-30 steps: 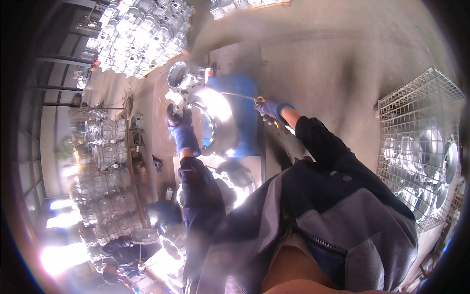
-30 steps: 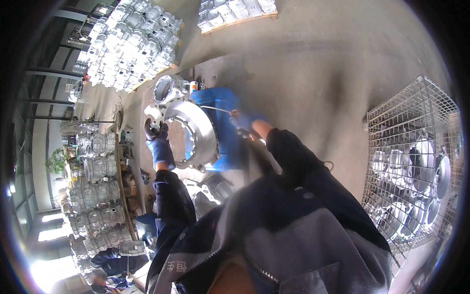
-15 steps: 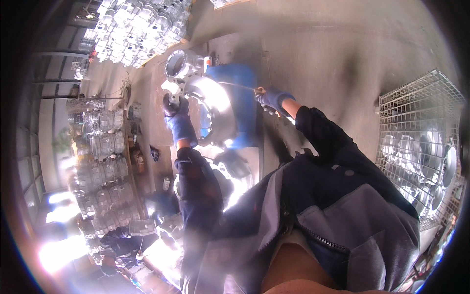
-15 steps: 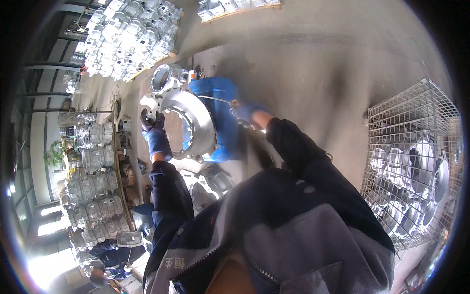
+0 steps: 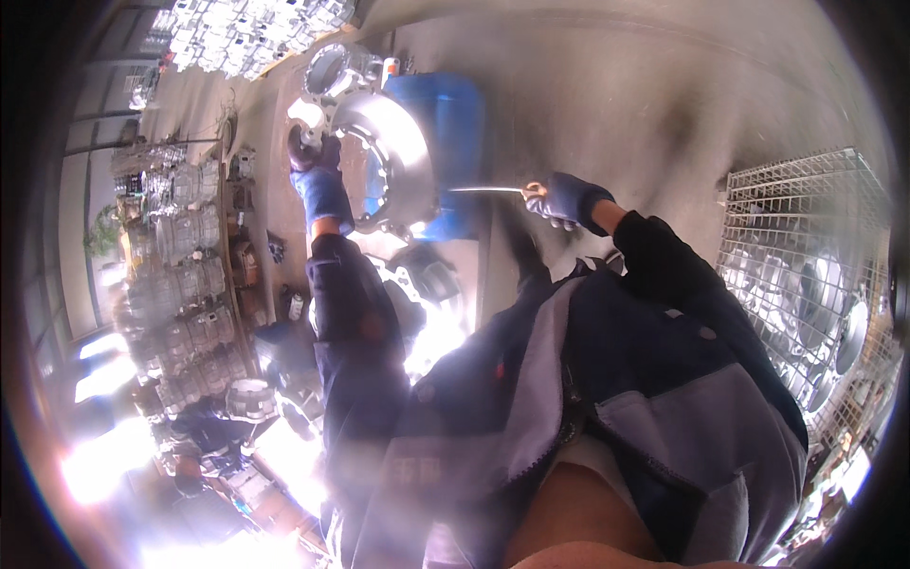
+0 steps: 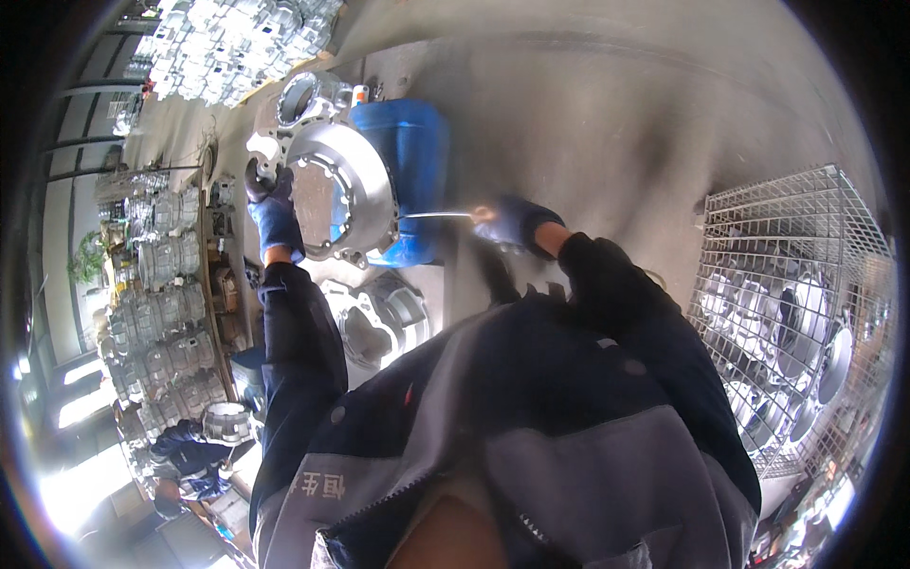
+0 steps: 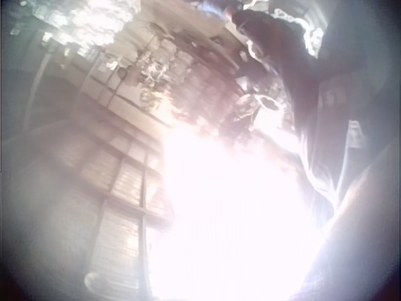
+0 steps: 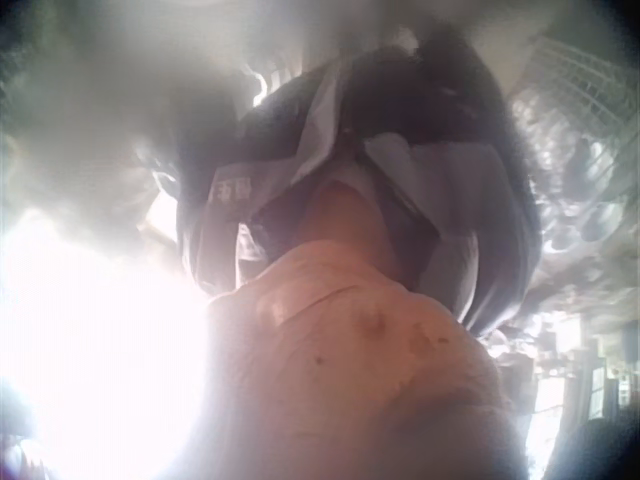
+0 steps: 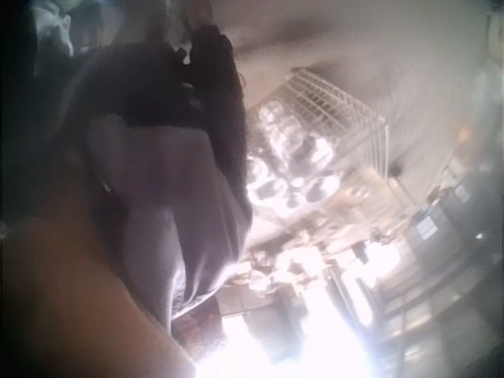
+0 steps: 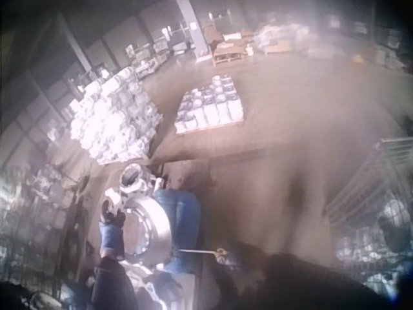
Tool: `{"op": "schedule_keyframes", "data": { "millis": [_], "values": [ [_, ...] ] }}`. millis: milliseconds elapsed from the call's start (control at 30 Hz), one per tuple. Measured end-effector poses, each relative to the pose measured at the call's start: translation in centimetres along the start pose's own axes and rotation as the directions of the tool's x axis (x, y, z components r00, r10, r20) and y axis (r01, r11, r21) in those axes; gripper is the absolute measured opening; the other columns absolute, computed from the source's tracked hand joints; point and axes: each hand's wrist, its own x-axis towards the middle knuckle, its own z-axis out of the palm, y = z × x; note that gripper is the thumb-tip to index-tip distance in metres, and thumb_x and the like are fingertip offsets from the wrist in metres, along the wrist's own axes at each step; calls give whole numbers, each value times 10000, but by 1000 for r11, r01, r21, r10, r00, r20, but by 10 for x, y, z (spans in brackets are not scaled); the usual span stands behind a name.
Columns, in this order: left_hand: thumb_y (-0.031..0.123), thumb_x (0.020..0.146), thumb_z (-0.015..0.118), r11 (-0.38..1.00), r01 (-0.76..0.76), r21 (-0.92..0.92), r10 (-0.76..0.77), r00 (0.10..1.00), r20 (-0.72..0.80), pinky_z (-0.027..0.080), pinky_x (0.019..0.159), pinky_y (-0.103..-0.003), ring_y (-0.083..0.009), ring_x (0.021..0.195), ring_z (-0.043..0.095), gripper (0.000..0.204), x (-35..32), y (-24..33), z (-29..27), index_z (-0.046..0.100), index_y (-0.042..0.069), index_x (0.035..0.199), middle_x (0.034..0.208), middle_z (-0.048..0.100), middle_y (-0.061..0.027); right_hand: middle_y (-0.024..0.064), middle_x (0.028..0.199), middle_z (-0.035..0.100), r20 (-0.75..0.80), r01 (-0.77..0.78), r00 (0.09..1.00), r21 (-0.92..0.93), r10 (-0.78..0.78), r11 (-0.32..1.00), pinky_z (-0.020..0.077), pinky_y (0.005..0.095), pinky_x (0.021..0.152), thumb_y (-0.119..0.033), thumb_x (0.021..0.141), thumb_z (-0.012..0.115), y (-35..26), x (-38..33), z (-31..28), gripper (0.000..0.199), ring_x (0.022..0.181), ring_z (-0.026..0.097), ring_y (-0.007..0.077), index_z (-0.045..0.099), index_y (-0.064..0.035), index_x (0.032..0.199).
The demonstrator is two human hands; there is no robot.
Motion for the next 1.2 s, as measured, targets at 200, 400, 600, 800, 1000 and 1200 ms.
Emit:
{"op": "schedule_keyframes", "data": {
  "millis": [200, 400, 600, 800, 1000, 1200],
  "values": [
    [-107, 824, 623, 999, -35, -10, 35, 999, 0, 457, 833, -234, -120, 968, 545, 706, 2, -10, -2, 344, 131, 1427, 1162, 553, -61, -9, 740, 621, 191, 127, 969, 173, -160, 977, 434, 236, 454, -343, 924, 598, 27, -24, 1, 367, 538, 535, 67, 627, -85, 1184],
    [-93, 830, 628, 996, -78, -40, 77, 997, -24, 467, 806, -238, -116, 933, 553, 617, 8, -20, -3, 416, 109, 1372, 1136, 575, -44, 24, 867, 696, 95, 488, 855, 190, -511, 852, 455, 240, 465, -293, 895, 629, 50, -15, 7, 369, 579, 569, 73, 631, -97, 1207],
    [-46, 842, 632, 987, -130, 95, 133, 991, -33, 469, 738, -236, -102, 896, 544, 559, 3, -15, -2, 436, 93, 1346, 1072, 587, -35, 7, 884, 694, 32, 502, 852, -326, -522, 801, 454, 241, 449, -171, 877, 614, 69, -4, 15, 325, 588, 599, 97, 638, -97, 1193],
    [89, 889, 630, 998, -36, -45, 32, 996, -87, 471, 766, -240, -105, 876, 552, 414, -5, 10, 1, 513, 69, 1285, 1066, 604, -48, -12, 771, 623, 90, 347, 921, 251, -379, 904, 440, 229, 462, -173, 879, 620, 33, -35, 11, 322, 559, 556, 69, 631, -50, 1176],
    [274, 970, 524, 970, 176, -166, -192, 978, -85, 472, 746, -237, -100, 865, 574, 331, -1, 13, -4, 571, 84, 1237, 1031, 617, -17, -6, 760, 626, -103, 429, 903, 196, -417, 882, 431, 231, 488, -211, 907, 625, -17, -63, 1, 318, 548, 539, 69, 626, -54, 1184],
    [313, 986, 502, 984, -48, -169, 35, 996, -77, 458, 807, -255, -105, 910, 557, 357, 7, -4, -8, 567, 67, 1237, 1051, 606, -15, 13, 721, 621, -110, 461, 882, -4, -459, 887, 417, 232, 458, -250, 934, 606, -38, -66, 9, 300, 525, 515, 64, 633, -89, 1187]
  ]
}}
